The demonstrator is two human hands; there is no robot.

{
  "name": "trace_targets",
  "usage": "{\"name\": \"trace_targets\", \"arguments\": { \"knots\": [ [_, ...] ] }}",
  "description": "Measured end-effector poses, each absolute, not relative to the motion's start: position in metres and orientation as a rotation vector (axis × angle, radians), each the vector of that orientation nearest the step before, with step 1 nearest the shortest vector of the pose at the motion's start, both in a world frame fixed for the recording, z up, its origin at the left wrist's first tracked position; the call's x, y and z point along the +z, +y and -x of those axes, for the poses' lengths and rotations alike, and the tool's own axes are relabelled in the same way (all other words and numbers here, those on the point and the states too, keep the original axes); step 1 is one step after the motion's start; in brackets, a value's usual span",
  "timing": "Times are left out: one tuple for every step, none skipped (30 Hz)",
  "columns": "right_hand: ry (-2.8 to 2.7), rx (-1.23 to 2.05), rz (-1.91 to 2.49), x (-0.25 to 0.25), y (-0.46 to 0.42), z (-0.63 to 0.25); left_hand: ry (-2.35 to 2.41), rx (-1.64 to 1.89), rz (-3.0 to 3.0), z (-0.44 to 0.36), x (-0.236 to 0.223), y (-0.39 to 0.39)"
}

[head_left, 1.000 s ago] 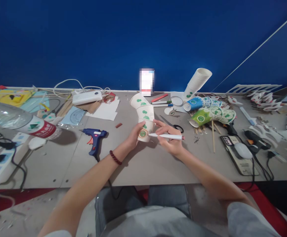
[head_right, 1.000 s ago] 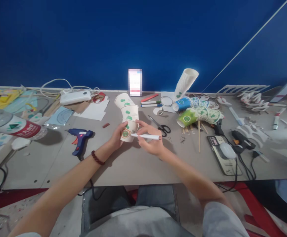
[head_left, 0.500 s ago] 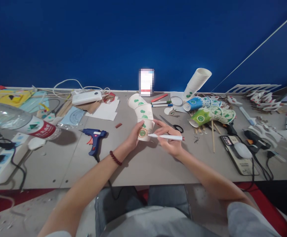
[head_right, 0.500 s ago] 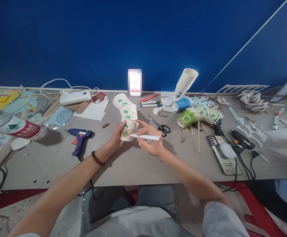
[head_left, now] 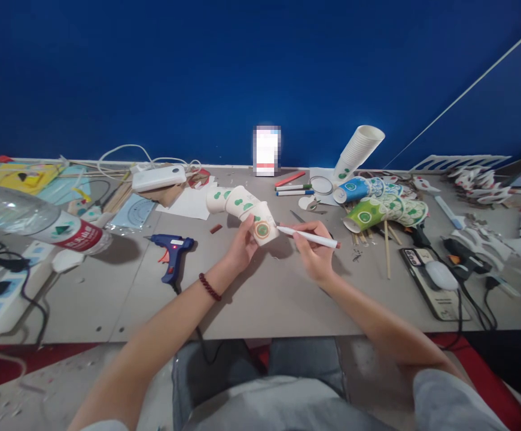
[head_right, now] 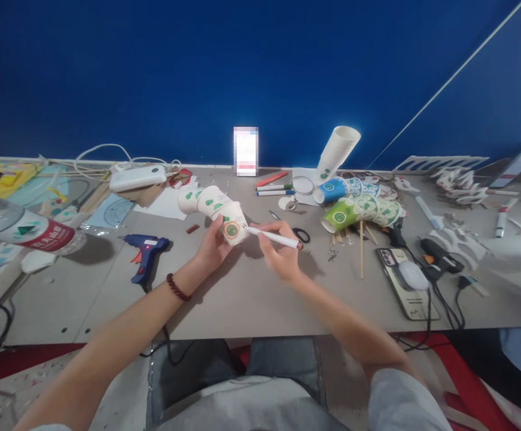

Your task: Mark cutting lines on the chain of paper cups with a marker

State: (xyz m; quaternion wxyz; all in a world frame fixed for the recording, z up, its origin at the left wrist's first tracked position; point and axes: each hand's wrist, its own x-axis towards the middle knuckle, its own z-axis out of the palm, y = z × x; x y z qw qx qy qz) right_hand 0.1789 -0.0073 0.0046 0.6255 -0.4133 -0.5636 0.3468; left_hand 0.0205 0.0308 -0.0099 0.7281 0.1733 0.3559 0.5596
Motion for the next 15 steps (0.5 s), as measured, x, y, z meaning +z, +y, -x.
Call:
{"name": "trace_targets", "arguments": {
  "knots": [
    [-1.291, 0.795, 0.967, 0.0035, -0.0068, -0.1796, 0.770, 1.228, -0.400, -0.0204, -0.0108, 0.0309],
    [-1.292, 0.788, 0.985, 0.0024, -0.0062, -0.1801, 0.757, 1.220, -0.418, -0.0202, -0.0117, 0.0309],
    [-1.295, 0.781, 1.000, 0.0014, -0.0056, -0.1805, 0.746, 1.210, -0.433, -0.0200, -0.0127, 0.0310],
    [-1.297, 0.773, 1.013, 0.0004, -0.0051, -0.1807, 0.737, 1.201, -0.443, -0.0197, -0.0135, 0.0310],
    [-1.299, 0.766, 1.023, -0.0004, -0.0046, -0.1809, 0.732, 1.195, -0.450, -0.0195, -0.0140, 0.0311],
    [-1.300, 0.759, 1.033, -0.0009, -0.0042, -0.1809, 0.730, 1.195, -0.452, -0.0192, -0.0142, 0.0310],
    [-1.301, 0.753, 1.041, -0.0013, -0.0038, -0.1809, 0.729, 1.199, -0.453, -0.0190, -0.0142, 0.0310],
    [-1.304, 0.747, 1.049, -0.0015, -0.0035, -0.1808, 0.727, 1.201, -0.455, -0.0188, -0.0138, 0.0308],
    [-1.309, 0.742, 1.055, -0.0016, -0.0034, -0.1808, 0.724, 1.199, -0.458, -0.0186, -0.0133, 0.0306],
    [-1.314, 0.736, 1.059, -0.0016, -0.0033, -0.1809, 0.721, 1.196, -0.462, -0.0186, -0.0127, 0.0305],
    [-1.321, 0.730, 1.064, -0.0016, -0.0032, -0.1809, 0.717, 1.193, -0.465, -0.0185, -0.0123, 0.0303],
    [-1.327, 0.726, 1.069, -0.0014, -0.0032, -0.1811, 0.715, 1.191, -0.465, -0.0185, -0.0120, 0.0303],
    [-1.331, 0.723, 1.075, -0.0012, -0.0033, -0.1812, 0.715, 1.193, -0.462, -0.0186, -0.0119, 0.0303],
    [-1.333, 0.725, 1.077, -0.0008, -0.0035, -0.1813, 0.717, 1.198, -0.457, -0.0186, -0.0120, 0.0304],
    [-1.334, 0.734, 1.071, -0.0003, -0.0037, -0.1814, 0.718, 1.202, -0.451, -0.0187, -0.0124, 0.0305]
  ]
}}
